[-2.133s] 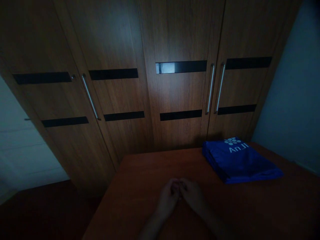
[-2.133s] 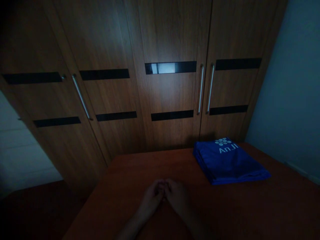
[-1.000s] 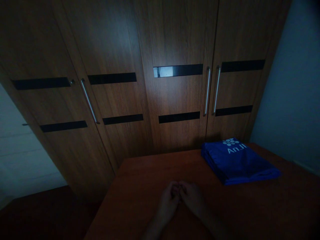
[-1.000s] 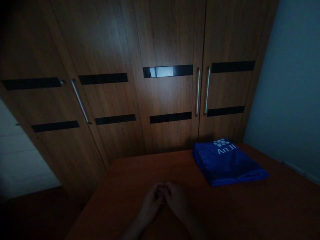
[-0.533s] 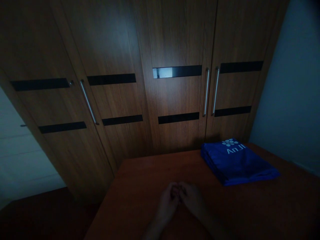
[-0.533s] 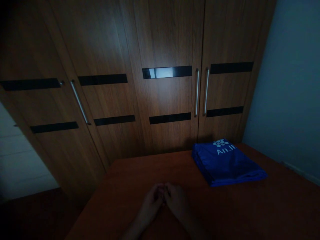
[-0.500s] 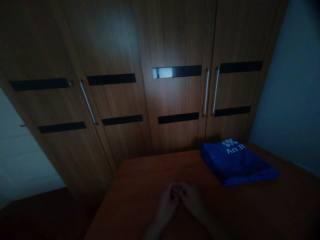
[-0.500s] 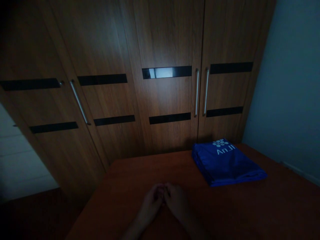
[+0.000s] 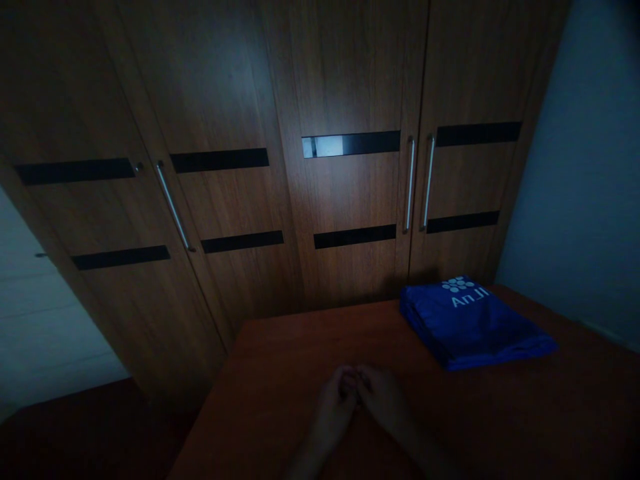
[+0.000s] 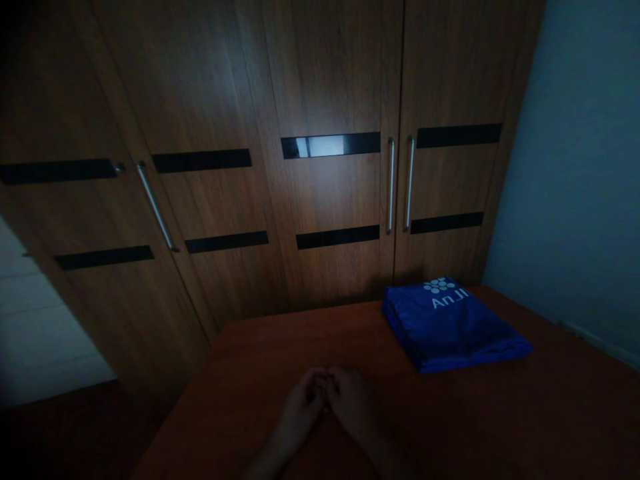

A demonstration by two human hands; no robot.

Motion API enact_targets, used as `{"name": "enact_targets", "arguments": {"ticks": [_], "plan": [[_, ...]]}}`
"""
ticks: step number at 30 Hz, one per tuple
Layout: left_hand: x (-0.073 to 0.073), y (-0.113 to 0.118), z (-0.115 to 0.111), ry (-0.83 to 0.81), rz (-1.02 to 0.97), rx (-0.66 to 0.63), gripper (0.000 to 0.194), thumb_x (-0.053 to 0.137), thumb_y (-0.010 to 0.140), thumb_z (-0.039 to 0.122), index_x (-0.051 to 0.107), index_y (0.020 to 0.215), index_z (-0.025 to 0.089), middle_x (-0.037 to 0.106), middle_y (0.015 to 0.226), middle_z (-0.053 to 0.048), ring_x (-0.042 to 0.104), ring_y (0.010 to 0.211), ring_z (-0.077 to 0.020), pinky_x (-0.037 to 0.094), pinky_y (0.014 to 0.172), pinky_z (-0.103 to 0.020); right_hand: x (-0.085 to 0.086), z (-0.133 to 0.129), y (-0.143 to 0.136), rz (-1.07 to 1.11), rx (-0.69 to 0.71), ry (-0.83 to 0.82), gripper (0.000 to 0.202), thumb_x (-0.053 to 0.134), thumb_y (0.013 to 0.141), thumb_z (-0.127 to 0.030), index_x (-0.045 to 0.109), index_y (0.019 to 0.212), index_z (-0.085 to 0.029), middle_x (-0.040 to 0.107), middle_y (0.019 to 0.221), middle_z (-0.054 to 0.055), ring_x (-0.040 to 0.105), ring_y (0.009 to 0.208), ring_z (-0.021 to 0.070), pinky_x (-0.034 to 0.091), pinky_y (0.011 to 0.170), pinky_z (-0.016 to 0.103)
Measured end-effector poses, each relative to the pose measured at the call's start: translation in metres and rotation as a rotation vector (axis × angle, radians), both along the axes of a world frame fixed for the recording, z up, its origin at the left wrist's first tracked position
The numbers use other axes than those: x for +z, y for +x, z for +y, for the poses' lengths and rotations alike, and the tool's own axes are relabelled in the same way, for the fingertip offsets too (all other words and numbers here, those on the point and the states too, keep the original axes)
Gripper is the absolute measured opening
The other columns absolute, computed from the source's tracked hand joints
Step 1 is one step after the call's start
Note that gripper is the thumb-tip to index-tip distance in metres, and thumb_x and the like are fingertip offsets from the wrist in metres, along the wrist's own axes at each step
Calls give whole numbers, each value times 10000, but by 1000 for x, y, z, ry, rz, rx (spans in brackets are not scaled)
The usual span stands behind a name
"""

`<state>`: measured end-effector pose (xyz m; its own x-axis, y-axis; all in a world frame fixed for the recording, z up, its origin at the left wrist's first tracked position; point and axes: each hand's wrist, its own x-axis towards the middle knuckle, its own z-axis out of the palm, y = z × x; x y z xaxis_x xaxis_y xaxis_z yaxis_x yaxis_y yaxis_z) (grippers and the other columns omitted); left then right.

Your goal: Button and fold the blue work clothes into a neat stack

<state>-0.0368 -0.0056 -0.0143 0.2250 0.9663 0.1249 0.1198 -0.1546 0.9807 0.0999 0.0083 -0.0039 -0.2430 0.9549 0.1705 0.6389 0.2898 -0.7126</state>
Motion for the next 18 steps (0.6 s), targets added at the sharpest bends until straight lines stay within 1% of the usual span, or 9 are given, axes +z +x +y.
{"name": "enact_targets", "arguments": {"ticks": [7, 11, 18], "plan": [[0, 0, 1, -1, -14, -4, 310, 431, 715, 76, 547, 982, 181, 630, 875, -41, 585, 719, -130, 454, 631, -229, 3, -2, 0, -33, -7, 6, 280, 416, 858, -173, 671, 965, -214, 707, 904, 53, 636, 819, 144, 412, 715, 212], [2, 0, 0, -6, -21, -10, 306, 432, 716, 81, 543, 982, 182, 626, 834, -27, 575, 686, -122, 447, 604, -217, 1, -2, 0, -3, -13, 22, 263, 439, 835, -145, 670, 943, -211, 706, 899, 42, 634, 807, 136, 403, 705, 201], [4, 1, -1, -34, -44, -22, 286, 436, 736, 98, 540, 989, 183, 625, 859, -32, 588, 723, -132, 471, 630, -232, 2, -1, 0, 2, -2, 1, 264, 425, 831, -144, 668, 918, -201, 705, 886, 50, 634, 794, 139, 401, 688, 203]]}}
